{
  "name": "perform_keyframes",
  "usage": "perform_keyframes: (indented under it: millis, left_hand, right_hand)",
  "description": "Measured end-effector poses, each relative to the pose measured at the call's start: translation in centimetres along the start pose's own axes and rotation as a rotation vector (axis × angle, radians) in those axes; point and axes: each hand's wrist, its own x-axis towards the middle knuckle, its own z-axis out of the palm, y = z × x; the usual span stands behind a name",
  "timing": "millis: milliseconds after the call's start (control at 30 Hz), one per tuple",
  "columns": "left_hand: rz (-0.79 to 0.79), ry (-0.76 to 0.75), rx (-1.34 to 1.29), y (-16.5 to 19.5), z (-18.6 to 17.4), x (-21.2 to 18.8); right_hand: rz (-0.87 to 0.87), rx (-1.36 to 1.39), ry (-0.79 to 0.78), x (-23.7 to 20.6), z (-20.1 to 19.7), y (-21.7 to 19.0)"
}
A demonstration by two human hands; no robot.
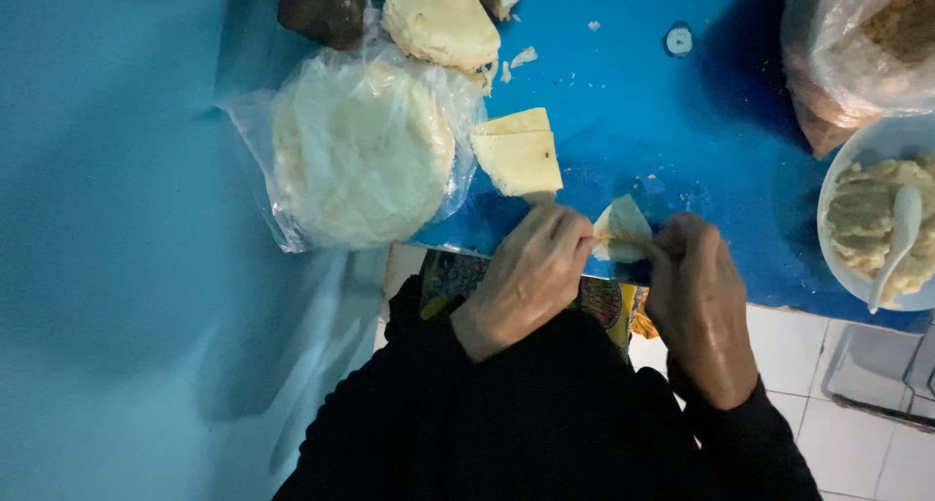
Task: The person picks up thin triangular pastry wrappers from a stack on a blue table, places filling from a bowl onto a wrapper, and folds the wrapper over the filling by hand, setting the folded piece aside and repeating the cycle.
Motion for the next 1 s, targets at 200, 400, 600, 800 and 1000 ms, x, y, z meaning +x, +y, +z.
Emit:
perform_keyframes:
  millis: [200, 400, 600, 800, 1000]
  left_hand:
    - [0.009, -0.06, -0.179, 0.0, 0.0, -0.3]
    - [0.128, -0.027, -0.101, -0.2, -0.1, -1.0]
    - [0.271, -0.132, 0.037, -1.0, -0.1, -0.4]
    - [0.441, -0.197, 0.277, -2.1, 0.4, 1.2]
    - [0.305, -0.087, 0.277, -1.8, 1.7, 2.7]
  right_hand:
    - [0.034, 0.098, -0.118, 0.7, -0.9, 0.1]
    - [0.006, 0.296, -0.12, 0.8, -1.9, -0.6]
    - [0.016, 0.103, -0.223, 1.2, -1.8, -1.3]
    - [-0.321, 0.051, -0.158, 1.9, -2.0, -1.0]
    - [-0.198, 0.135, -0.169, 3.1, -1.2, -0.2]
